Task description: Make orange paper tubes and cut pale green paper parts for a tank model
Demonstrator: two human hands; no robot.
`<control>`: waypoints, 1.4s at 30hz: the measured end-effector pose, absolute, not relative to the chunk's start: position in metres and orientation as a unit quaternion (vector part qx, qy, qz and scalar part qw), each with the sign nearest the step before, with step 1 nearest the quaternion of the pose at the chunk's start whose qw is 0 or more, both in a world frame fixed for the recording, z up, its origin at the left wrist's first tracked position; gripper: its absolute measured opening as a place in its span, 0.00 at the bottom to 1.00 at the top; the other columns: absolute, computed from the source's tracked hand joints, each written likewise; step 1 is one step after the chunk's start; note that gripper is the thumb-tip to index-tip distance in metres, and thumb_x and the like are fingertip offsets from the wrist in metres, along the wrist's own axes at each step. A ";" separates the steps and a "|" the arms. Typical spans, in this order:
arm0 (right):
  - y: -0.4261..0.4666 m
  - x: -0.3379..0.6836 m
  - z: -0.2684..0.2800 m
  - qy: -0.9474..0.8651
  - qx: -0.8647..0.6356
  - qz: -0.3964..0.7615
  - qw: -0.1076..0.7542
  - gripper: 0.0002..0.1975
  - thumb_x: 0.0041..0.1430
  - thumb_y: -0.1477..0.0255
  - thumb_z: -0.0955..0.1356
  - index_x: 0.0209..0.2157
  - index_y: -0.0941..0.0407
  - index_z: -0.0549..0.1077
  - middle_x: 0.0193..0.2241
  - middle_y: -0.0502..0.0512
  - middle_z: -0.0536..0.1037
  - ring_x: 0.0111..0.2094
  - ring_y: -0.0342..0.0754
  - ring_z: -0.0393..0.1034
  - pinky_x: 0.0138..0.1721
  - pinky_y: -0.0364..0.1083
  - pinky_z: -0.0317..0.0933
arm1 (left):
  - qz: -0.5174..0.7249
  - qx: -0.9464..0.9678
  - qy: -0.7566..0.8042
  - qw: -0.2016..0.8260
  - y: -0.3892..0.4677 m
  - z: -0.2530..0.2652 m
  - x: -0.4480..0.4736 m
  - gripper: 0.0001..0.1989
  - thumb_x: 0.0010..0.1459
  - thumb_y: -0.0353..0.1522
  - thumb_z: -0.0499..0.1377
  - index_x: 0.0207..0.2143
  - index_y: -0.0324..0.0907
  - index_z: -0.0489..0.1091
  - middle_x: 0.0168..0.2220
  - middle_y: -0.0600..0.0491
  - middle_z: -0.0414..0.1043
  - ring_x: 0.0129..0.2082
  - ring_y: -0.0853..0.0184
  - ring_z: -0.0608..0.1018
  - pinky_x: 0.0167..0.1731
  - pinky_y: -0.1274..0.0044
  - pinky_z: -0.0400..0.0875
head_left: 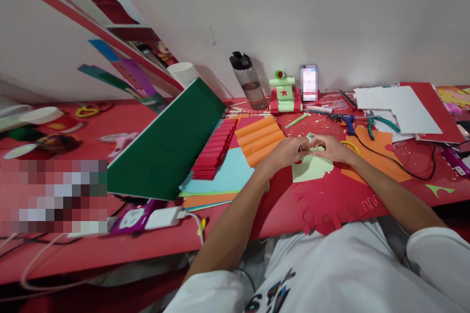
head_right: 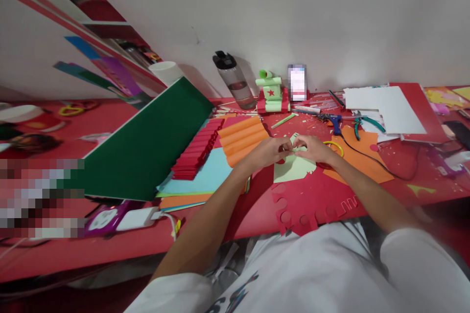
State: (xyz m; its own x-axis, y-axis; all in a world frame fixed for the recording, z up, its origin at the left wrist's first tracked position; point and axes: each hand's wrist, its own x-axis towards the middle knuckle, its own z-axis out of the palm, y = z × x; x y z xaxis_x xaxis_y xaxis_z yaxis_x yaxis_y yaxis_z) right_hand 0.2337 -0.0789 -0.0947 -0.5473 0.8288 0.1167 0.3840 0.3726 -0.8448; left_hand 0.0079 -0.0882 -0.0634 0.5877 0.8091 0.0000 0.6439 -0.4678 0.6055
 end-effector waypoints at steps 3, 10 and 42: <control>-0.079 0.234 -0.092 -0.792 -0.375 0.405 0.261 0.10 0.53 0.69 0.72 0.38 0.54 0.73 0.36 0.53 0.79 0.42 0.52 0.75 0.45 0.49 0.64 | 0.127 0.856 0.411 0.286 -0.092 -0.058 0.007 0.04 0.64 0.34 0.60 0.39 0.43 0.74 0.38 0.51 0.82 0.35 0.65 0.80 0.35 0.76 0.66; -0.081 0.233 -0.092 -0.795 -0.401 0.391 0.234 0.11 0.53 0.72 0.73 0.39 0.54 0.75 0.37 0.54 0.80 0.41 0.53 0.76 0.43 0.48 0.63 | 0.101 0.855 0.432 0.267 -0.094 -0.056 0.008 0.05 0.66 0.35 0.59 0.40 0.43 0.74 0.39 0.50 0.83 0.35 0.63 0.80 0.34 0.76 0.64; -0.082 0.294 -0.046 -0.801 -0.591 0.046 -0.087 0.12 0.66 0.74 0.69 0.51 0.57 0.73 0.46 0.67 0.83 0.43 0.60 0.77 0.36 0.49 0.55 | 0.118 0.843 0.502 0.155 -0.092 -0.081 0.034 0.09 0.72 0.29 0.50 0.48 0.43 0.69 0.44 0.46 0.80 0.41 0.59 0.80 0.37 0.72 0.64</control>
State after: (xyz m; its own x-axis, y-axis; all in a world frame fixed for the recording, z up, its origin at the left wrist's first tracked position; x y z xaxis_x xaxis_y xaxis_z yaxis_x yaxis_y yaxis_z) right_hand 0.2941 -0.0817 -0.0457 -0.2858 0.9384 -0.1941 0.9544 0.2969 0.0301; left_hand 0.0335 -0.0916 -0.0810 0.4687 0.8823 0.0433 0.8094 -0.4485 0.3791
